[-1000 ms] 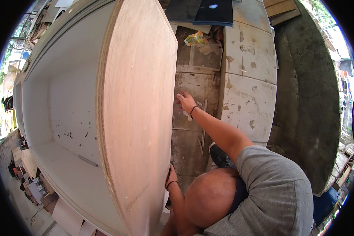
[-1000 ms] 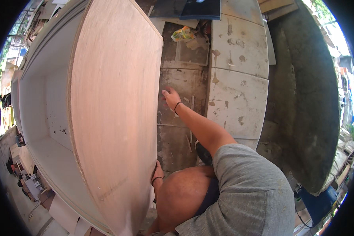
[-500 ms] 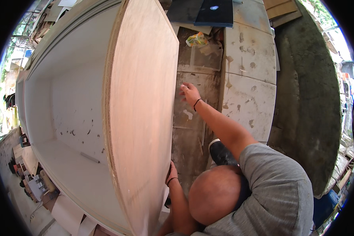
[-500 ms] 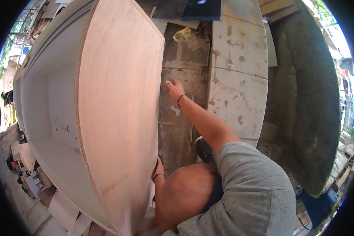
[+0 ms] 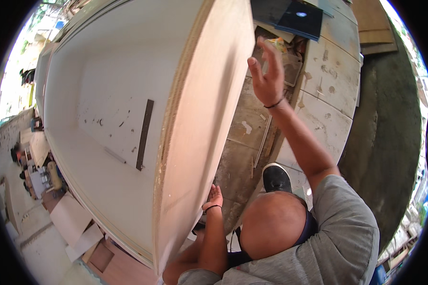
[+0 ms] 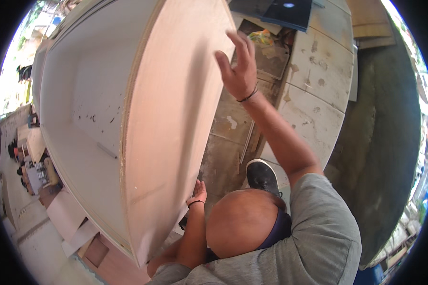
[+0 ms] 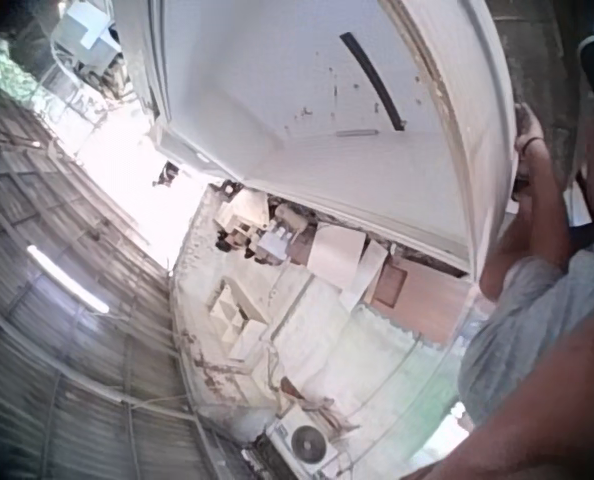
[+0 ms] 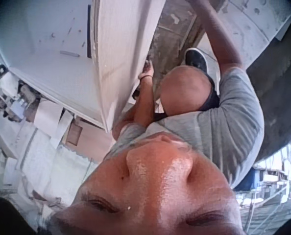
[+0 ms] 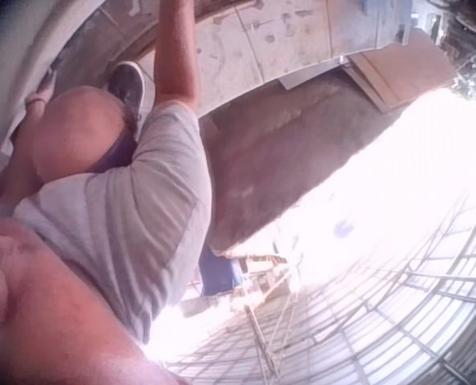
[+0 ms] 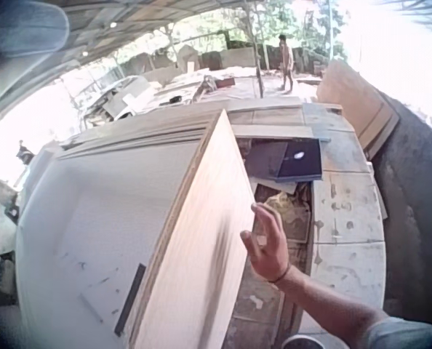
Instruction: The person applies adhesive to wood furniture components using a spreading tool and a bottle of glue, and then assembles the pieces by hand.
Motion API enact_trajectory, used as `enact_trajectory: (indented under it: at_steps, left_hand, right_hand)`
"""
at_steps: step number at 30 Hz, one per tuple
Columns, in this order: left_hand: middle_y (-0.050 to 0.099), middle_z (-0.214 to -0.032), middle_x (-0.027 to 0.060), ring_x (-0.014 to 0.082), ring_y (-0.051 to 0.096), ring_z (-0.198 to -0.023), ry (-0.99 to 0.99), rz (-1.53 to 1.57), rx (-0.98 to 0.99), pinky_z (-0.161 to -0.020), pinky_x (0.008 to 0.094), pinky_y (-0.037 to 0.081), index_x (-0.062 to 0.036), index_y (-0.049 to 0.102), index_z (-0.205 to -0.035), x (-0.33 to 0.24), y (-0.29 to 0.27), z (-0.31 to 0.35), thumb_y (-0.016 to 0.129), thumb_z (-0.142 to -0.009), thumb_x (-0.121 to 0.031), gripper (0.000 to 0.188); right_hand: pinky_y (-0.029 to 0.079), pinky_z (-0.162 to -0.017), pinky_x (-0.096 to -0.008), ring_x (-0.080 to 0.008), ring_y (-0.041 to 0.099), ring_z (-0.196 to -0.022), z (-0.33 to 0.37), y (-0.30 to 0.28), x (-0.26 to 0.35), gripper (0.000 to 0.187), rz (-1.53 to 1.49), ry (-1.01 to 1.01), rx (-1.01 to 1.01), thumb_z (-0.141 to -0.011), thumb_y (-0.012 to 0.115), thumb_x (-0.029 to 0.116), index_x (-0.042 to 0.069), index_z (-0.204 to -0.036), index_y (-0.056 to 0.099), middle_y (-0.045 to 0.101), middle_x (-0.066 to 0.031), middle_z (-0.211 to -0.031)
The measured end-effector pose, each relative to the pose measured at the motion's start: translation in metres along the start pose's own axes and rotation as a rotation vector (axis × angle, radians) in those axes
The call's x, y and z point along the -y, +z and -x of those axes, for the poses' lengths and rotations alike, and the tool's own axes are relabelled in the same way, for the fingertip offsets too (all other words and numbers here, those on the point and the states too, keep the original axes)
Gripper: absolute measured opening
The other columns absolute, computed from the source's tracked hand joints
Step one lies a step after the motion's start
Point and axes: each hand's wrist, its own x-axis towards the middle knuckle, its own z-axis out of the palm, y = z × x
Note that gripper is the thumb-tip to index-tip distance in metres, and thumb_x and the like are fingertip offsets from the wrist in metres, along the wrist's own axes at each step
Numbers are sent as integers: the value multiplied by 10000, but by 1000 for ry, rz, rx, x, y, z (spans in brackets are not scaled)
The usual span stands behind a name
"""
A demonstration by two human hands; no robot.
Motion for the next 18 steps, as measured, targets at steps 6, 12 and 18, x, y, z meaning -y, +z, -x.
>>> enact_trajectory:
  at_steps: [6,12,18]
  left_hand:
    - [544,-1211,163,302,509,-1149,55,-105,-90,-960,521,372,-30,443,-1242,-19,-13,2,324,-840,-618,723]
    - [526,-1220,149,313,512,-1134,75,-174,-79,-953,516,379,-38,387,-1289,-25,-19,5,332,-838,-628,744]
    - [468,-1290,141,313,522,-1117,95,-598,15,-969,490,360,-46,283,-1364,-1,-28,31,308,-911,-493,637]
  right_hand:
    - [243,-1025,-473,-317,474,-1144,-108,-7,128,623,160,-785,374,-782,554,603,76,-1113,595,544,-139,-1186]
    - [148,-1026,-538,-257,510,-1068,-106,10,124,692,109,-756,559,-546,679,695,100,-884,578,555,-50,-918]
    - [163,-1034,-531,-263,483,-1109,-107,1,121,671,214,-745,653,-645,671,637,90,-1019,571,542,-72,-1027]
